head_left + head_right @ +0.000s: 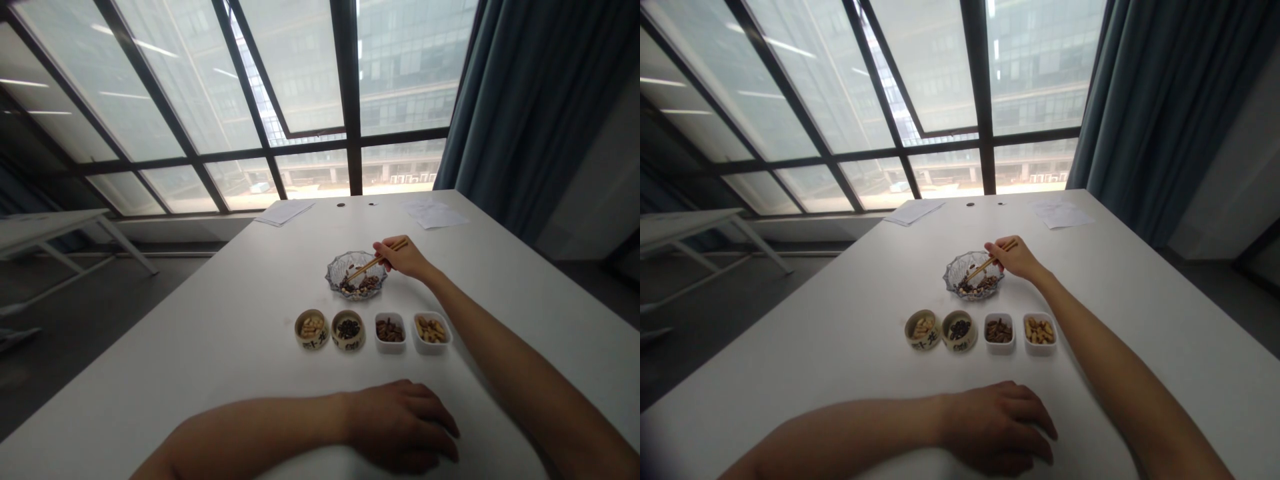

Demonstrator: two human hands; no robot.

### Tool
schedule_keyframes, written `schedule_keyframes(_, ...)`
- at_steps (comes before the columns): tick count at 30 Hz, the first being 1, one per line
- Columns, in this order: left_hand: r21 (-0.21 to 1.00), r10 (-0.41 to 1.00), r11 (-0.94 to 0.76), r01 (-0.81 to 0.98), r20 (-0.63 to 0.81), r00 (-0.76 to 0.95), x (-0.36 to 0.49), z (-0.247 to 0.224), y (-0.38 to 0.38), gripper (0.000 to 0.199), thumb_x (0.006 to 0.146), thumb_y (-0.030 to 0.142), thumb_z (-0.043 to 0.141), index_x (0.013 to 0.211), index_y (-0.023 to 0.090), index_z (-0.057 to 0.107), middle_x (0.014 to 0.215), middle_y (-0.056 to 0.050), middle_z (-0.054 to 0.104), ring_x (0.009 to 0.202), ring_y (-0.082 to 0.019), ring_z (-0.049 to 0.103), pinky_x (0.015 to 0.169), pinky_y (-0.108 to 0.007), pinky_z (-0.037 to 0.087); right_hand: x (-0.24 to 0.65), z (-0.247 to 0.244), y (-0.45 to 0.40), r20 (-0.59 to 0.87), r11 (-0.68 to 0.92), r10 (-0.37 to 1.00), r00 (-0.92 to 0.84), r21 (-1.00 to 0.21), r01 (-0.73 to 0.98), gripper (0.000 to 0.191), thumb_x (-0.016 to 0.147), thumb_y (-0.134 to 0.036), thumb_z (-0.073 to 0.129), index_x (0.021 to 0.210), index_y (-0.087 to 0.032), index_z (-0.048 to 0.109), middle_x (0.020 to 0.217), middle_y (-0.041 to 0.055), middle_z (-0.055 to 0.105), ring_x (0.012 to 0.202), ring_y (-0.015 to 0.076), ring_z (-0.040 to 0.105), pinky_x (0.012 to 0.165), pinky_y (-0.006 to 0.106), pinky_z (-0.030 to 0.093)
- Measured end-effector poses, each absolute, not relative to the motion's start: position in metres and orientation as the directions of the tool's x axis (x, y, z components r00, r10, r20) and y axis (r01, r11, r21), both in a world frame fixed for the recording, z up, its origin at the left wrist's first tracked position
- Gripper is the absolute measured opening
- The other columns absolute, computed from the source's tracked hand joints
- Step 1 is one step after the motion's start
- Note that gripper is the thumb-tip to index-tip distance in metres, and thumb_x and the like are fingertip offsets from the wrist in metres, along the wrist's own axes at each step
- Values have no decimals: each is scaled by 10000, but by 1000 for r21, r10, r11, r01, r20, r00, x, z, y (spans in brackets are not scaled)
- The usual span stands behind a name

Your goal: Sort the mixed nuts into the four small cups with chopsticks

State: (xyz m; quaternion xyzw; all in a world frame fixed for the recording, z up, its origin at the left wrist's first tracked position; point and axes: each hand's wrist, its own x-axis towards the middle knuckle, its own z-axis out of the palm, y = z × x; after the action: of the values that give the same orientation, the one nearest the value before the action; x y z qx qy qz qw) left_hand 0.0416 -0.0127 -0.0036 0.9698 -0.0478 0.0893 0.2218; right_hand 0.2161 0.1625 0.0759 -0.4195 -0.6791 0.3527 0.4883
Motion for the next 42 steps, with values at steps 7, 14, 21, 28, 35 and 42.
schedule_keyframes(7,421,-50,-898,-129,194,980,42,-5,-13,356,977,382,493,1201,187,690,1370,-64,666,1291,-217,601,1190,-336,420,211,71,166,401,406,913,-72,-882,239,633,842,-750,631,599,-167,679,508,68,645,395,127,507,395,245,371)
schedule_keyframes(14,419,-50,-898,-131,199,979,42,-5,-13,348,974,371,504,1208,186,682,1369,-69,665,1301,-214,598,1201,-331,410,212,67,172,391,363,917,77,-899,244,668,844,-771,601,552,-173,660,453,74,603,379,141,515,394,254,389)
schedule_keyframes(21,425,-40,-897,-120,193,980,41,-6,-14,353,979,382,494,1212,195,682,1380,-60,660,1313,-212,592,1204,-329,406,227,83,172,343,335,928,146,-939,76,634,820,-756,659,572,-174,627,439,76,594,335,105,430,349,238,317)
schedule_keyframes(28,419,-41,-899,-128,211,977,40,-6,-14,392,990,389,457,1203,178,709,1372,-54,660,1297,-204,584,1214,-304,383,239,106,157,275,264,956,-99,-957,-117,579,817,-683,731,610,-148,658,460,89,623,321,73,380,337,215,236)
schedule_keyframes(35,421,-49,-896,-138,215,975,40,-5,-13,386,991,380,466,1198,166,712,1359,-61,662,1275,-206,588,1208,-309,386,236,108,143,149,165,876,-459,-986,-6,549,838,-652,743,677,-129,698,505,81,651,353,84,448,349,194,283)
schedule_keyframes(42,421,-49,-895,-145,230,972,41,-5,-13,360,979,367,490,1197,170,698,1355,-68,665,1269,-204,599,1198,-323,406,242,104,148,140,165,875,-464,-986,13,503,856,-596,754,711,-116,708,529,87,667,367,87,480,347,189,291)
